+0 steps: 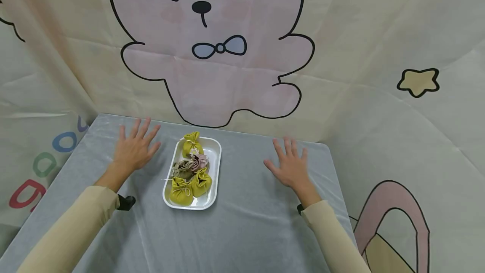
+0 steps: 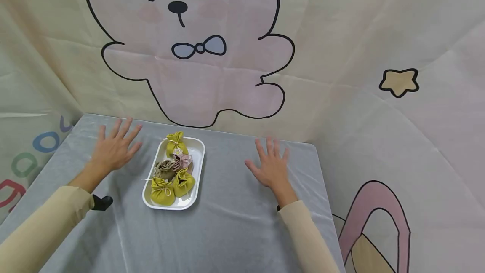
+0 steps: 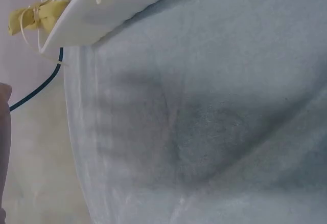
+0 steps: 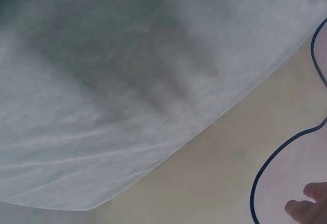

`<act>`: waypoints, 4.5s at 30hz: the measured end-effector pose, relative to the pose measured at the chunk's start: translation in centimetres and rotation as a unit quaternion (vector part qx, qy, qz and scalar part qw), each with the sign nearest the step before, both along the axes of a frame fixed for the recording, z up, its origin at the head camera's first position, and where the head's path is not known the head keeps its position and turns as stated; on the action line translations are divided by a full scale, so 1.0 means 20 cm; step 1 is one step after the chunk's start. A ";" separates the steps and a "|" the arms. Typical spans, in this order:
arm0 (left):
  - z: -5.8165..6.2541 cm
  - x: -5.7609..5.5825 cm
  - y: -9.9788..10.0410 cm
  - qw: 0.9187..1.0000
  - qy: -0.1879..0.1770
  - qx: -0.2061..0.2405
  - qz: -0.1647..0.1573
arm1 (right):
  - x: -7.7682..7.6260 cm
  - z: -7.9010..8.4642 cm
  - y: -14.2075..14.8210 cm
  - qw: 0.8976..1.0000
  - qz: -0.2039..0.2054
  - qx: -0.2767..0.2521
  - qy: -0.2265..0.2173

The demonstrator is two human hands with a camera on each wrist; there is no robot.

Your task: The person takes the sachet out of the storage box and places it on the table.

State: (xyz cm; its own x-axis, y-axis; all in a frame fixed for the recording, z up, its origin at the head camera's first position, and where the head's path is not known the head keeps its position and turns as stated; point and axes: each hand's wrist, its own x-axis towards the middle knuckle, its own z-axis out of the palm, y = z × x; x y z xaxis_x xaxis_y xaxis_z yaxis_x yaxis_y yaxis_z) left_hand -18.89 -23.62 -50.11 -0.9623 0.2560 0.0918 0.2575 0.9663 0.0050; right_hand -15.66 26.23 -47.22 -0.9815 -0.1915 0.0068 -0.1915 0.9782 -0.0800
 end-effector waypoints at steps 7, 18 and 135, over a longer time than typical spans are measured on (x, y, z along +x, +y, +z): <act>-0.04 0.01 0.04 0.999 -0.006 0.002 -0.051 | 0.01 -0.01 -0.09 0.999 0.041 0.000 0.010; -0.09 0.03 0.11 0.996 -0.006 0.002 -0.092 | 0.04 -0.03 -0.26 0.993 0.112 0.031 0.028; -0.20 0.06 0.16 0.985 -0.051 0.026 -0.164 | 0.11 -0.19 -0.93 0.950 0.248 -0.188 -0.023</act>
